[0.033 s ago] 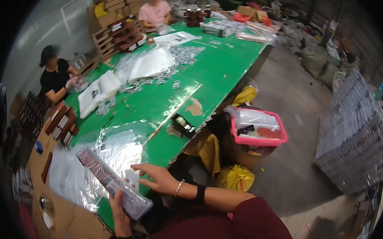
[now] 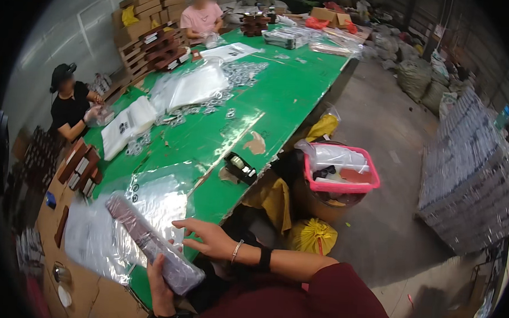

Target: The recorder is packaging wooden furniture components into plastic bags and sealing them with tape.

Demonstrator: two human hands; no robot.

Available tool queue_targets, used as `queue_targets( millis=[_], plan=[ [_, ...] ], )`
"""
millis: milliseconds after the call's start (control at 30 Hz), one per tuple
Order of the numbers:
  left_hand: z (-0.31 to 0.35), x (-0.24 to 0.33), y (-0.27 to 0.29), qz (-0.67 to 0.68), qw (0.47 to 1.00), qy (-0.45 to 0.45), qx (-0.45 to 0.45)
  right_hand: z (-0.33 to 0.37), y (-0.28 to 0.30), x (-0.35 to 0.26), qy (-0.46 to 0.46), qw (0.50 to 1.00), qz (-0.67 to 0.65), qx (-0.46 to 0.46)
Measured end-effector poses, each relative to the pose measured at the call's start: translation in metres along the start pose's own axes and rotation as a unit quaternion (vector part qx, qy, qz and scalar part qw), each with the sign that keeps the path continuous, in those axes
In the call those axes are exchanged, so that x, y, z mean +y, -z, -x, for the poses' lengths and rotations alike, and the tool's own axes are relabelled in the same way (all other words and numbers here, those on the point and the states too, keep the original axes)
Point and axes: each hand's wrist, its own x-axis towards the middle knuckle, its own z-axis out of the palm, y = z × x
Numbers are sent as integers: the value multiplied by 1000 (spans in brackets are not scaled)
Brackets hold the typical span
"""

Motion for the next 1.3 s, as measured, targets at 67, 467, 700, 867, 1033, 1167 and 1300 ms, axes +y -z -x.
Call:
queue_targets(
  millis=[67,467,700,867,1033,1167,1300],
  plan=[
    [1,1,-12,-2,994,53,-99,4,-3,6,3,995,-92,38],
    [14,-2,-13,51,981,148,-111,25,18,0,96,995,6,-8],
    [41,22,42,8,999,4,31,53,61,56,-131,968,-155,145],
    [50,15,63,1,998,9,54,64,65,64,-152,965,-158,142],
    [75,22,62,35,994,-15,105,44,34,60,-134,969,-188,89],
    [76,13,54,46,996,34,66,47,25,53,-147,977,-152,33],
    [68,-2,37,15,999,40,22,56,4,46,-170,966,-180,-78]
  ],
)
